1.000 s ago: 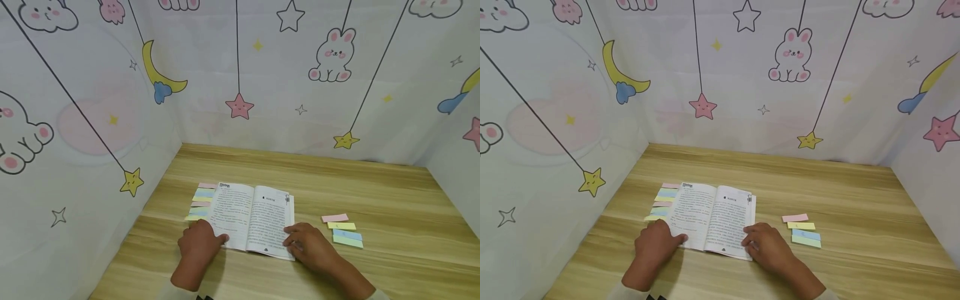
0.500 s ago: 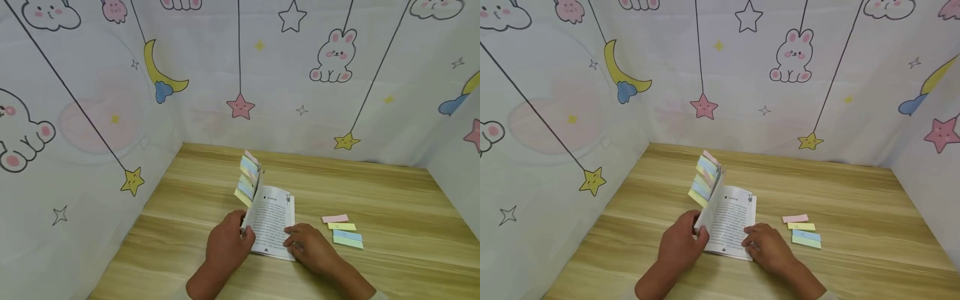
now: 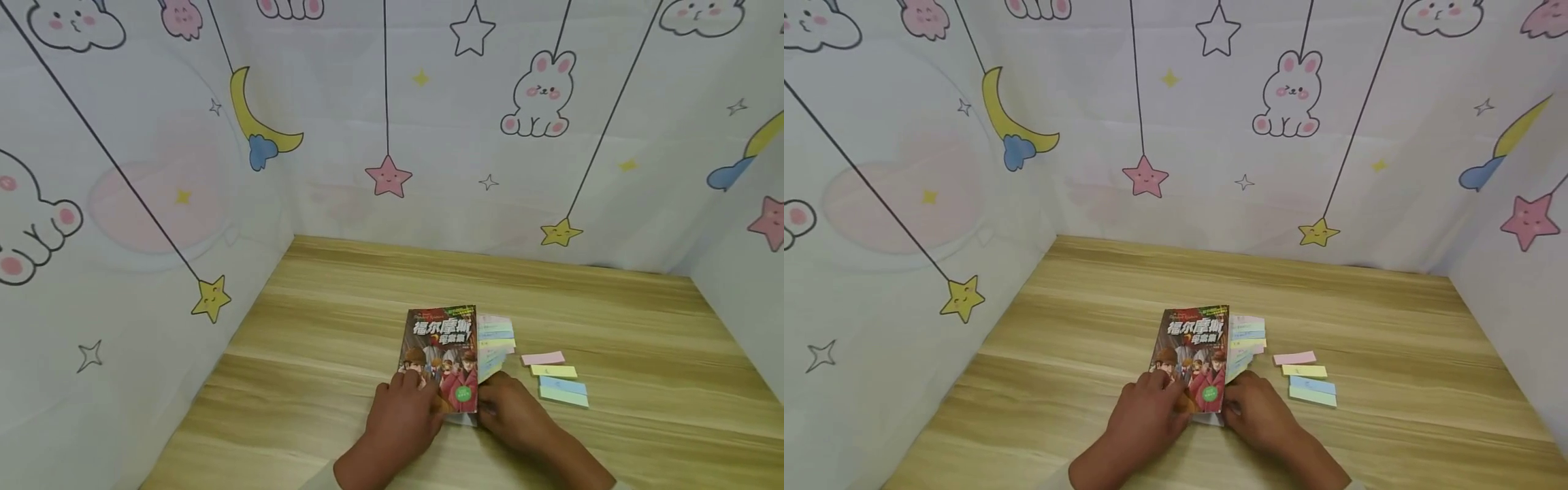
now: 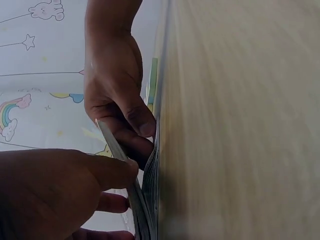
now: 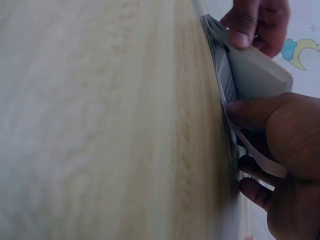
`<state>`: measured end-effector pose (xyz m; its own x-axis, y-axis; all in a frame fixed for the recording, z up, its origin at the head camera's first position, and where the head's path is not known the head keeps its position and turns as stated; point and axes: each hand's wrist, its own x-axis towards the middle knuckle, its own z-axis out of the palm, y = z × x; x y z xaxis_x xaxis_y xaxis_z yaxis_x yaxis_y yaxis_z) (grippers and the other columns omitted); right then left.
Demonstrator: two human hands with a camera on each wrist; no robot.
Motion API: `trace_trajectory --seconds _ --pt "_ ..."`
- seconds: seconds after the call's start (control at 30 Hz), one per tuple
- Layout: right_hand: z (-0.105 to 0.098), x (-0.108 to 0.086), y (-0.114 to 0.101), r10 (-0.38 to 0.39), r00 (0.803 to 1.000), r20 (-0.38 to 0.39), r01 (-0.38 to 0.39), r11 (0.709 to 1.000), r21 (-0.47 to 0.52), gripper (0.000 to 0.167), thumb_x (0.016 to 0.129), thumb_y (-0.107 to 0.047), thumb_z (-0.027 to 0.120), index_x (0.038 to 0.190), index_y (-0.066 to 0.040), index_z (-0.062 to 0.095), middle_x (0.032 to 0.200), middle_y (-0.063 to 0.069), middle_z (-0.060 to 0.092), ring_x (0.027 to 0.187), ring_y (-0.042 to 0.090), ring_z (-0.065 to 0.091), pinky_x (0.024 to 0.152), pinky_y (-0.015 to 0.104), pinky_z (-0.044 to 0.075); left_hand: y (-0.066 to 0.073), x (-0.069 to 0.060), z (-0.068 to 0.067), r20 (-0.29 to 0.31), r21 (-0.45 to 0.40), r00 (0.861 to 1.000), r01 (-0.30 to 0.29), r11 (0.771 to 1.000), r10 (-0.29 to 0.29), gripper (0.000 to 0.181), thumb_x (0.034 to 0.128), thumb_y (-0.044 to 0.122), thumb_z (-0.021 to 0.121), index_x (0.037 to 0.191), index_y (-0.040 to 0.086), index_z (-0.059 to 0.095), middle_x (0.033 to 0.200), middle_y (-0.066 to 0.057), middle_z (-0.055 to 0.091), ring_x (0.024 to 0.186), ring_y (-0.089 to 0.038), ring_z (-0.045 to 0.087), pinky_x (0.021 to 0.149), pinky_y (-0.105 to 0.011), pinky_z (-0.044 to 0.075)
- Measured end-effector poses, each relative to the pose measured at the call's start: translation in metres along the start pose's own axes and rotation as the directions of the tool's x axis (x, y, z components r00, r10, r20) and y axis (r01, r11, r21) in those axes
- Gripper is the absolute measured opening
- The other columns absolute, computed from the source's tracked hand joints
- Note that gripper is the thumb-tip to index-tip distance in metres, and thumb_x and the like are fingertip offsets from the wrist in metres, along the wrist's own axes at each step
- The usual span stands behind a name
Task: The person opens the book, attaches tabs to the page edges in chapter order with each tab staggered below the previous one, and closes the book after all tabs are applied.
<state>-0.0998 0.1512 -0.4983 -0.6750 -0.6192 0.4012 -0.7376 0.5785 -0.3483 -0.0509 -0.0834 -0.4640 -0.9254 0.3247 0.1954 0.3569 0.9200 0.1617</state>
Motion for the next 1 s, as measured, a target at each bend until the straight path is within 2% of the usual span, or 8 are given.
trace_trajectory --seconds 0.13,0.23,0.3,0.37,0.5,0.6,0.73,1.0 --pt "-0.007 -0.003 0.000 0.004 0.998 0.059 -0.005 1.000 0.022 0.026 0.079 -0.005 0.077 0.076 -0.028 0.066 0.081 -0.023 0.059 0.081 0.006 0.055 0.074 0.035 0.049 -0.002 -0.002 0.003 0.035 0.035 0.999 -0.034 0.999 0.032 0.035 0.0854 0.043 0.081 0.115 0.027 0.073 0.110 -0.005 0.061 0.105 -0.026 0.058 0.068 -0.042 0.049" --pt "-0.017 -0.006 -0.003 0.146 0.982 0.121 -0.149 0.989 0.013 0.018 0.087 -0.011 0.075 0.084 -0.028 0.075 0.086 -0.023 0.060 0.083 0.005 0.056 0.075 0.034 0.051 -0.003 -0.002 0.002 0.033 0.065 0.998 -0.064 0.996 0.062 0.035 0.0864 0.034 0.080 0.120 0.027 0.073 0.114 -0.006 0.061 0.108 -0.026 0.057 0.066 -0.040 0.050" --pt "-0.025 -0.007 -0.007 0.298 0.943 0.146 -0.298 0.954 -0.022 0.015 0.091 -0.016 0.073 0.086 -0.030 0.076 0.086 -0.023 0.062 0.081 0.003 0.057 0.072 0.032 0.052 -0.004 -0.002 0.002 0.032 0.072 0.997 -0.078 0.994 0.076 0.035 0.0864 0.029 0.079 0.121 0.026 0.074 0.115 -0.007 0.060 0.108 -0.026 0.057 0.065 -0.039 0.051" --pt "-0.035 -0.007 -0.011 0.451 0.881 0.141 -0.446 0.892 -0.068 0.012 0.092 -0.021 0.071 0.086 -0.030 0.075 0.083 -0.020 0.061 0.074 0.004 0.055 0.061 0.030 0.050 -0.005 -0.002 0.003 0.031 0.076 0.996 -0.085 0.994 0.082 0.035 0.0862 0.026 0.077 0.121 0.025 0.074 0.114 -0.007 0.060 0.108 -0.026 0.056 0.066 -0.037 0.052" --pt "-0.053 -0.005 -0.016 0.608 0.791 0.063 -0.602 0.793 -0.089 0.023 0.096 -0.028 0.067 0.074 -0.024 0.060 0.064 -0.012 0.054 0.054 0.010 0.044 0.048 0.030 0.034 -0.007 -0.003 0.004 0.055 0.065 0.995 -0.087 0.994 0.083 0.036 0.0870 0.026 0.077 0.123 0.025 0.073 0.116 -0.007 0.059 0.109 -0.026 0.055 0.067 -0.034 0.053" --pt "-0.062 -0.005 -0.016 0.662 0.749 -0.017 -0.661 0.746 -0.077 0.027 0.098 -0.031 0.063 0.075 -0.020 0.058 0.063 -0.007 0.052 0.054 0.014 0.042 0.047 0.031 0.031 -0.007 -0.002 0.004 0.072 0.063 0.994 -0.088 0.994 0.083 0.037 0.0872 0.026 0.076 0.124 0.024 0.073 0.117 -0.008 0.059 0.109 -0.026 0.054 0.067 -0.034 0.053" --pt "-0.066 -0.008 -0.013 0.703 0.710 -0.052 -0.705 0.707 -0.056 0.023 0.100 -0.034 0.061 0.087 -0.017 0.069 0.074 -0.007 0.062 0.061 0.014 0.051 0.050 0.033 0.040 -0.006 -0.001 0.003 0.094 0.060 0.992 -0.088 0.994 0.082 0.038 0.0869 0.025 0.076 0.125 0.023 0.073 0.118 -0.008 0.059 0.110 -0.027 0.054 0.069 -0.034 0.053" --pt "-0.069 -0.017 -0.009 0.735 0.677 -0.035 -0.736 0.676 -0.025 0.027 0.102 -0.035 0.060 0.096 -0.012 0.071 0.080 -0.002 0.066 0.066 0.015 0.057 0.051 0.032 0.045 -0.004 -0.002 0.002 0.111 0.061 0.989 -0.103 0.993 0.095 0.040 0.0870 0.025 0.076 0.127 0.022 0.073 0.119 -0.008 0.059 0.112 -0.028 0.054 0.070 -0.035 0.054"
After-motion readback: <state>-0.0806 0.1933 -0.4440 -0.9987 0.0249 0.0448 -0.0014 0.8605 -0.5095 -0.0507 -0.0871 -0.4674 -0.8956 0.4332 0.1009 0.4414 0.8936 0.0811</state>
